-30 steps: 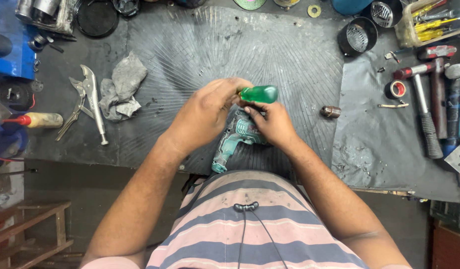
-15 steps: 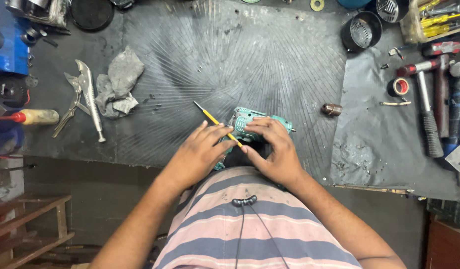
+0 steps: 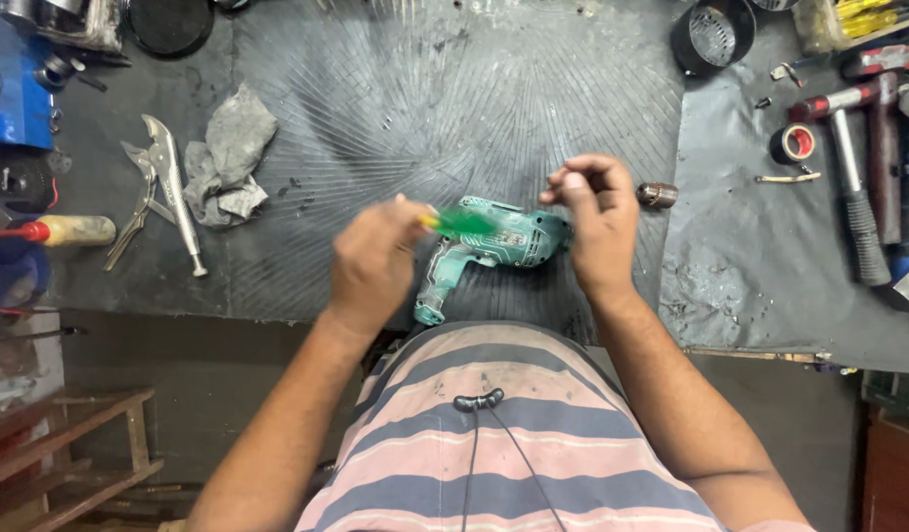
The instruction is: The person works at a repair bench on a disassembled power drill. They wipe parts with a rag, handle and turn the drill chuck, use a screwdriver on the drill housing, and reposition the drill body and opened housing on the bench.
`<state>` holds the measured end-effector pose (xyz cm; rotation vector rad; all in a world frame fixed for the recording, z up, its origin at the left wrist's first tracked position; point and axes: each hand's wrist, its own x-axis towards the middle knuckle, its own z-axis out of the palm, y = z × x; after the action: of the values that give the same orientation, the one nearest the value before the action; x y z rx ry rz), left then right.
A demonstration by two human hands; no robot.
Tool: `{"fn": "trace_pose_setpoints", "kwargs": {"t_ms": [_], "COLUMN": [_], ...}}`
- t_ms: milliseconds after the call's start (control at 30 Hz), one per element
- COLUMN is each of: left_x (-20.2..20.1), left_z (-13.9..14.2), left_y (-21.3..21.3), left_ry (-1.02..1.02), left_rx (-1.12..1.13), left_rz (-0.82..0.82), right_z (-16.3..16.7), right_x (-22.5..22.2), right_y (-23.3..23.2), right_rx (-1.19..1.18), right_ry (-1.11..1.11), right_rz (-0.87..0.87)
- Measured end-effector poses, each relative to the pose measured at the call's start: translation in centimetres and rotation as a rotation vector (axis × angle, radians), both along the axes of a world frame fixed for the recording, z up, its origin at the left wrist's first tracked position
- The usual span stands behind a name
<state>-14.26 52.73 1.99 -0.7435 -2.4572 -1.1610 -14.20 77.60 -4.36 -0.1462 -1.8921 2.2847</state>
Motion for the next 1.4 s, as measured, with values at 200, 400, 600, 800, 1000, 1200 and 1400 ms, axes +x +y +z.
{"fn": "trace_pose_setpoints", "kwargs": {"t_ms": [200, 400, 600, 800, 1000, 1200, 1400], "left_x": [-2.0, -3.3, -3.7, -4.0, -4.6, -5.5, -6.3], "left_z": [0.6, 1.2, 1.9, 2.9, 4.3, 6.1, 7.6], "left_y": [0.8, 1.8, 2.5, 2.8, 2.8, 2.8, 3.2], "left_ry": [-0.047, 0.092, 0.016, 0.011, -0.045, -0.046, -0.136], "left_rx": [0.250, 0.132, 0.114, 0.128, 0.095, 0.012, 0.374], "left_rz": [-0.163, -0.228, -0.206, -0.196, -0.120, -0.255, -0.361], "right_z": [1.5, 1.5, 1.0, 1.0, 0.9, 0.2, -0.3], "right_x": [-0.4, -1.2, -1.4, -1.6, -1.8, -2.6, -3.4], "right_y": [-3.3, -5.2, -5.4, -5.4, -5.4, -4.8, -4.9], "right_rx": [1.023, 1.015, 1.091, 1.134, 1.155, 0.725, 0.505], "right_ry": [0.185, 0.037, 0.062, 0.099, 0.171, 0.324, 0.228], "right_rz": [0.135, 0.152, 0.080, 0.091, 0.103, 0.260, 0.279]}}
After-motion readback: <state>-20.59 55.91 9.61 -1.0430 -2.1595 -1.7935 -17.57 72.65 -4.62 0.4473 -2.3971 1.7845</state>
